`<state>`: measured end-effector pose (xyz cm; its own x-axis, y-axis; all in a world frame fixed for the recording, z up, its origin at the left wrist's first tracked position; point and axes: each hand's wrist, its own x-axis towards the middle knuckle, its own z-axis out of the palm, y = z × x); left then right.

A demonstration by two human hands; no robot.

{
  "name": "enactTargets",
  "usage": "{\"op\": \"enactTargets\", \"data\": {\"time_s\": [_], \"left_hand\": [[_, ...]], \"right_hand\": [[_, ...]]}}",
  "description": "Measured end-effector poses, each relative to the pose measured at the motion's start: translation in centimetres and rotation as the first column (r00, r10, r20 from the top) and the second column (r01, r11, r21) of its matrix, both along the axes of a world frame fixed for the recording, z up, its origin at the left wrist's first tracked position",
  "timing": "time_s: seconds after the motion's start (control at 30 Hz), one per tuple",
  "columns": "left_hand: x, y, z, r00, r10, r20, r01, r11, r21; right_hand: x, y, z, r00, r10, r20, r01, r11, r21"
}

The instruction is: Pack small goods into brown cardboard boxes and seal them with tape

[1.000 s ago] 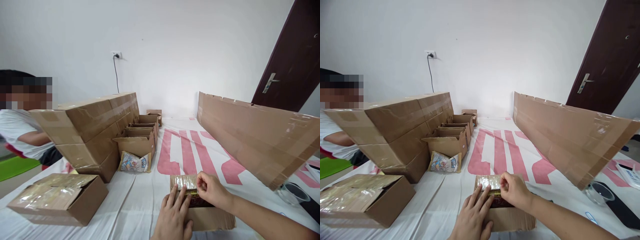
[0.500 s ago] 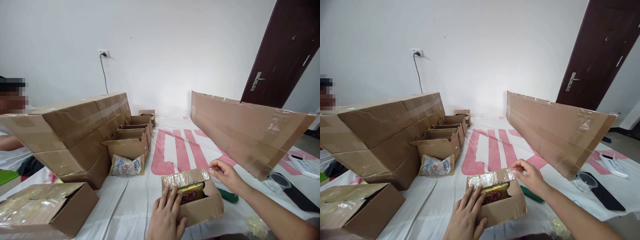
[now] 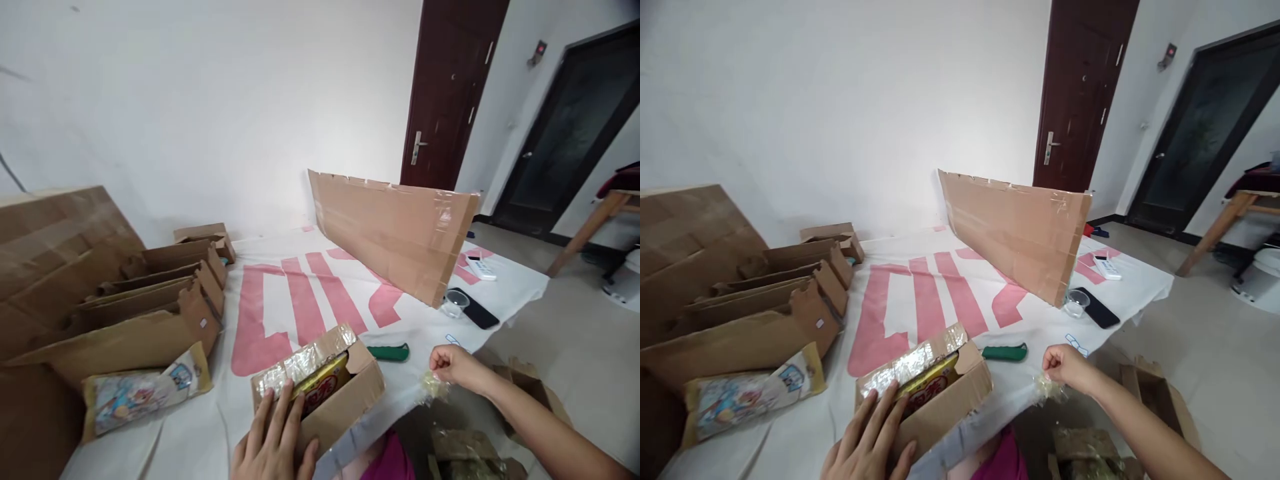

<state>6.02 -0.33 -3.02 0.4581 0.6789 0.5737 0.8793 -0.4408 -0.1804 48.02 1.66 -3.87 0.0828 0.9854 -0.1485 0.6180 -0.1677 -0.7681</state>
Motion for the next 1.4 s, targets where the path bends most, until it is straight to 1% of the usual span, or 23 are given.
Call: {"op": "enactTargets", "data": {"time_s": [0.1, 0.23, 0.3, 0.37, 0.4, 0.5, 0.57, 0.6, 0.67, 0.73, 0.8, 0.87, 0.93, 0.97, 1.03, 1.13, 1.2, 1.3, 1.4], "left_hand": [[-0.1, 0.0, 0.0, 1.0, -0.01, -0.014, 0.01, 1.0, 0.015], [0.0, -0.3, 0.1, 0.999, 0.003, -0.04, -0.002, 1.0, 0.02], [0.1, -0.4, 0.1, 0.998, 0.02, -0.052, -0.019, 1.0, 0.019], [0.2, -0.4, 0.1, 0.998, 0.033, -0.059, -0.032, 0.999, 0.016], [0.2, -0.3, 0.1, 0.998, 0.035, -0.061, -0.035, 0.999, 0.014], [0.2, -0.3, 0.1, 0.998, 0.031, -0.059, -0.031, 0.999, 0.011], [0.2, -0.3, 0.2, 0.998, 0.027, -0.051, -0.026, 1.0, 0.01], [0.3, -0.3, 0.2, 0.999, 0.026, -0.046, -0.026, 1.0, 0.008], [0.3, -0.3, 0.3, 0.999, 0.028, -0.044, -0.028, 1.0, 0.004], [0.3, -0.5, 0.4, 0.998, 0.029, -0.051, -0.029, 1.0, 0.003], [0.3, -0.5, 0.5, 0.998, 0.032, -0.061, -0.032, 0.999, 0.0], [0.2, -0.6, 0.5, 0.997, 0.034, -0.069, -0.035, 0.999, -0.004], [0.0, -0.6, 0.4, 0.997, 0.034, -0.074, -0.034, 0.999, -0.005], [0.0, -0.5, 0.4, 0.997, 0.031, -0.074, -0.032, 0.999, -0.005], [-0.1, -0.5, 0.3, 0.997, 0.023, -0.068, -0.023, 1.0, -0.009], [0.1, -0.4, 0.4, 0.999, 0.017, -0.045, -0.018, 0.999, -0.028], [0.2, -0.3, 0.5, 0.999, 0.02, -0.038, -0.022, 0.999, -0.038], [0.2, -0.3, 0.7, 0.999, 0.021, -0.048, -0.023, 0.999, -0.034], [0.1, -0.4, 0.6, 0.999, 0.012, -0.052, -0.013, 0.999, -0.03]], "right_hand": [[-0.6, -0.6, -1.5, 0.993, -0.015, 0.115, 0.013, 1.0, 0.021], [-2.7, -1.8, -2.7, 0.957, -0.007, 0.29, -0.033, 0.99, 0.134], [-3.5, -2.7, -3.9, 0.893, -0.013, 0.449, -0.099, 0.969, 0.225], [-3.8, -3.6, -5.7, 0.8, -0.043, 0.599, -0.18, 0.935, 0.307], [-3.7, -4.1, -6.7, 0.759, -0.06, 0.648, -0.216, 0.916, 0.338], [-2.6, -5.2, -10.0, 0.697, -0.087, 0.711, -0.297, 0.868, 0.398], [-2.0, -5.6, -11.2, 0.681, -0.089, 0.727, -0.328, 0.85, 0.412], [-1.8, -5.7, -11.2, 0.69, -0.075, 0.72, -0.332, 0.851, 0.406], [-1.5, -5.4, -10.3, 0.742, -0.008, 0.67, -0.321, 0.874, 0.366], [-1.4, -4.5, -8.3, 0.813, 0.06, 0.579, -0.282, 0.911, 0.3], [-1.2, -3.2, -6.0, 0.868, 0.088, 0.488, -0.215, 0.954, 0.211], [-1.1, -2.1, -4.4, 0.895, 0.104, 0.434, -0.166, 0.98, 0.108], [-1.1, -1.7, -3.9, 0.899, 0.129, 0.419, -0.165, 0.985, 0.051], [-1.3, -1.8, -4.1, 0.894, 0.13, 0.428, -0.173, 0.983, 0.065], [-1.8, -2.7, -5.3, 0.876, 0.089, 0.473, -0.188, 0.968, 0.165], [-2.4, -4.8, -8.2, 0.861, -0.025, 0.507, -0.178, 0.92, 0.348], [-2.2, -5.9, -10.1, 0.888, -0.063, 0.456, -0.149, 0.899, 0.413], [-1.0, -6.2, -11.7, 0.948, -0.084, 0.307, -0.056, 0.905, 0.422], [0.0, -5.4, -11.6, 0.974, -0.175, 0.145, 0.111, 0.922, 0.372]]}}
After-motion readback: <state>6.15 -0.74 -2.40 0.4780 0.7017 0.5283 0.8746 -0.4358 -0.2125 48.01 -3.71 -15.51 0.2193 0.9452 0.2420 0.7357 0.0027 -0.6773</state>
